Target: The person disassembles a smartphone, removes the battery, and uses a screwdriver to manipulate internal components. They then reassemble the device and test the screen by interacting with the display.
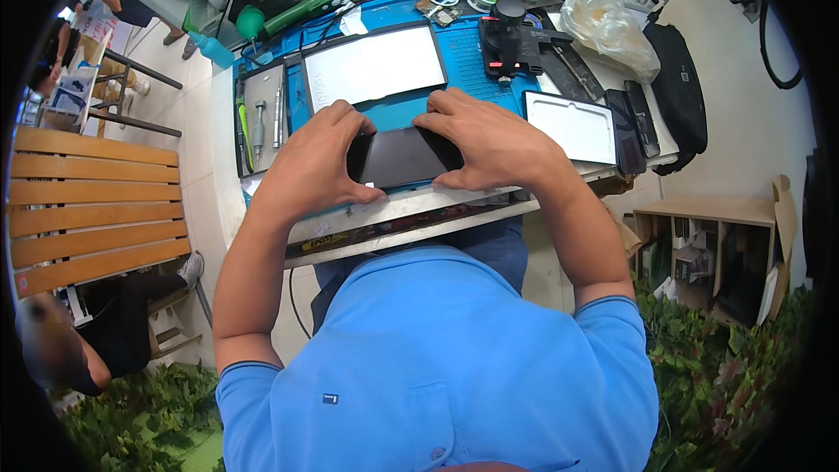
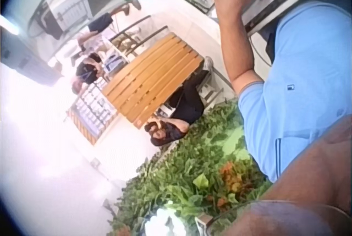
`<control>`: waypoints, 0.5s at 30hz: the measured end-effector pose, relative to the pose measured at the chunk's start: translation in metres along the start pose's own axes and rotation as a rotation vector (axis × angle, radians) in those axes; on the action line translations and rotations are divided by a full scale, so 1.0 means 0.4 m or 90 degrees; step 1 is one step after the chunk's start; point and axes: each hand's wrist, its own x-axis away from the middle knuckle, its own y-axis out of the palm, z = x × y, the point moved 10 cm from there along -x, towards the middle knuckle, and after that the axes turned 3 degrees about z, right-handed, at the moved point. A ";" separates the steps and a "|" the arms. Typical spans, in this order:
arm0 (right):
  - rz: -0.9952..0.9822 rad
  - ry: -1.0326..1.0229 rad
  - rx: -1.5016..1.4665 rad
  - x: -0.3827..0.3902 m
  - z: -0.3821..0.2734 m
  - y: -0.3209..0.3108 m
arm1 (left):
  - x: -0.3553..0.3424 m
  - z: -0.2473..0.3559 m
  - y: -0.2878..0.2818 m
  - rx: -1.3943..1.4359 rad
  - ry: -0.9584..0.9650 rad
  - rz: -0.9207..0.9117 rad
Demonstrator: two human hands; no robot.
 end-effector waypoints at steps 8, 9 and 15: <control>0.021 -0.044 -0.030 0.000 0.008 -0.009 | -0.003 -0.028 -0.001 0.031 0.017 -0.026; 0.023 -0.047 -0.031 0.000 0.011 -0.013 | -0.006 -0.033 -0.002 0.040 0.015 -0.029; 0.067 0.013 -0.099 -0.008 0.052 -0.038 | -0.003 -0.074 -0.013 0.188 -0.024 -0.035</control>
